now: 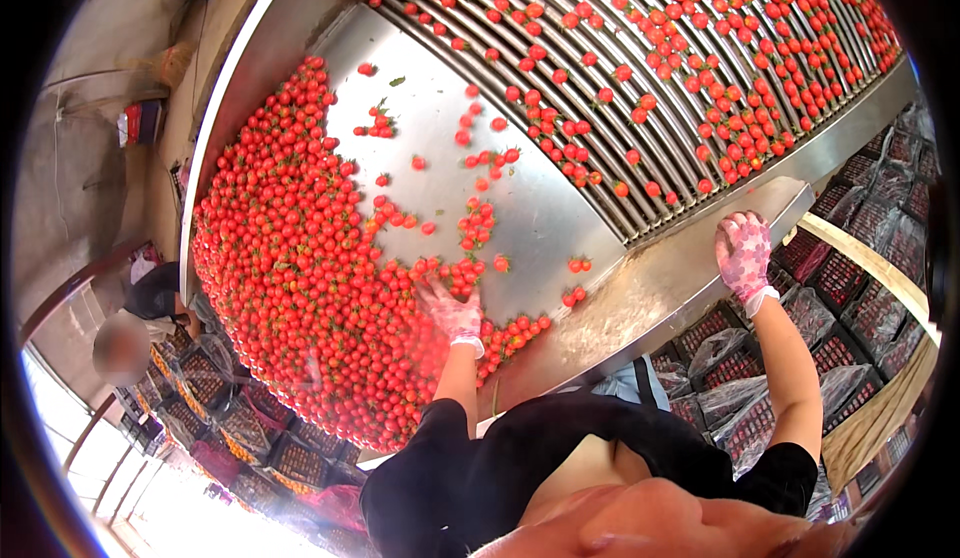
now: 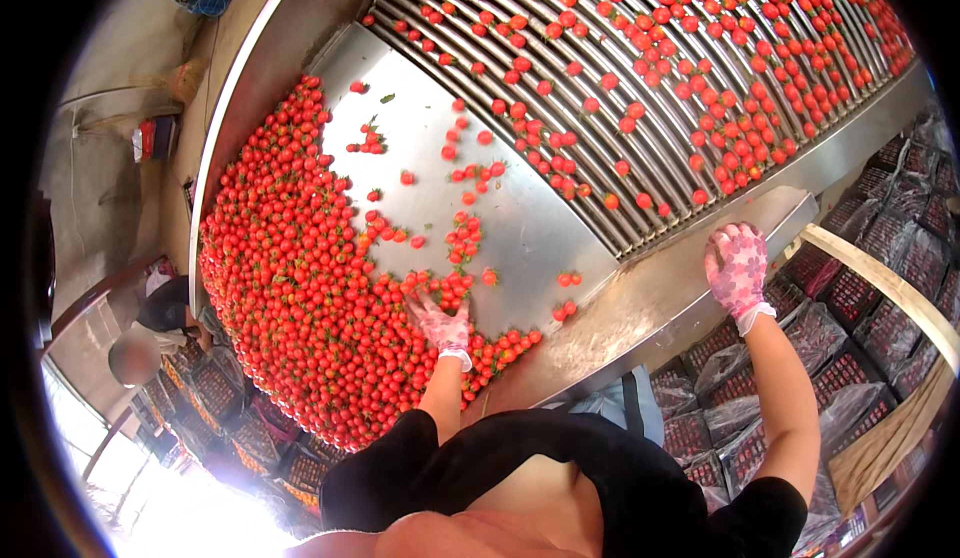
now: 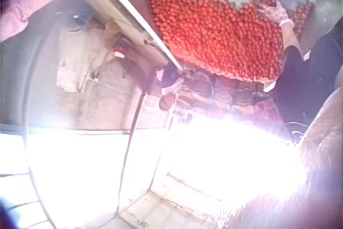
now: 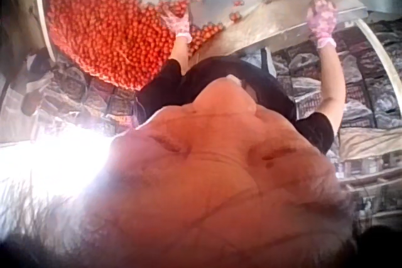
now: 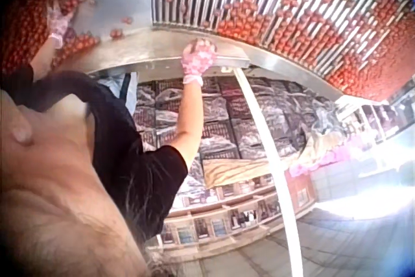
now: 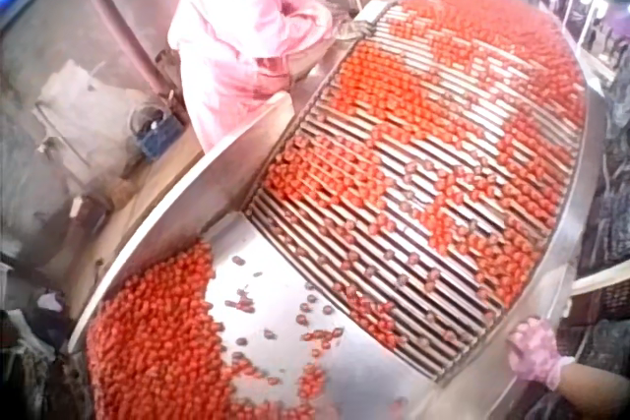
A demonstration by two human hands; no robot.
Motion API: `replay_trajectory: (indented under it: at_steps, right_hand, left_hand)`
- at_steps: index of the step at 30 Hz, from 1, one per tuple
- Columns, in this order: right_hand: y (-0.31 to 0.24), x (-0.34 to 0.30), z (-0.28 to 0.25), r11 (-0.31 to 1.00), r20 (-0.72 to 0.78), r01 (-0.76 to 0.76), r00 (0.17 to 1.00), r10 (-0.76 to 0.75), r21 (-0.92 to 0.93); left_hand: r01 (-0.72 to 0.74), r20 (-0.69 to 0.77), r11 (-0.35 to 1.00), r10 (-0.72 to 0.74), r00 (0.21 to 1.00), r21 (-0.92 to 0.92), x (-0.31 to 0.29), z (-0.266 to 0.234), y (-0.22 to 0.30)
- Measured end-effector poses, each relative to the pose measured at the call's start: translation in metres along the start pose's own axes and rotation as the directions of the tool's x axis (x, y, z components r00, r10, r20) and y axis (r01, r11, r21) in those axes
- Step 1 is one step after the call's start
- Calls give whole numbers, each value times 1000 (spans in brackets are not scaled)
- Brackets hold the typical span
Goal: The person sorts tomatoes on a conveyor belt by hand, picking up individual tomatoes to inspect them and moving them between the rotating rollers and a stationary metal tray.
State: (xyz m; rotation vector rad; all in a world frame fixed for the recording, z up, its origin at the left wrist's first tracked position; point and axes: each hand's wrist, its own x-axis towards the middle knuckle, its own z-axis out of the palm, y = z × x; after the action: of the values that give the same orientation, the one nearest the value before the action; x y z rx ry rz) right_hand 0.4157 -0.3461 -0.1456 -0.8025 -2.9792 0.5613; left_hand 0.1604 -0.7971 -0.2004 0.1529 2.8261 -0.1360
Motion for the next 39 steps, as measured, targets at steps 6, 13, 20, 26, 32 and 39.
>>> replay_trajectory:
  at_steps: [6,13,20,26,32,39]
  right_hand:
    - [1,-4,-2,1000,-29,5,1000,-5,-10]
    - [-16,13,5,997,-67,65,996,-62,40]
    - [-4,-1,0,999,-51,36,998,-37,-13]
    - [-1,1,-9,999,173,1,985,7,-49]
    - [25,120,60,987,23,129,991,-132,99]
    - [-43,364,120,895,-106,271,939,-326,-356]
  left_hand:
    - [65,-278,996,-79,957,-57,69,27,54]
    - [-266,-113,422,353,929,-867,143,49,256]
    - [-233,-12,660,322,947,-714,68,64,212]
    - [27,-186,996,-42,982,-82,110,33,103]
    - [116,-387,993,-95,917,31,155,40,98]
    - [141,-325,989,-118,938,49,151,36,112]
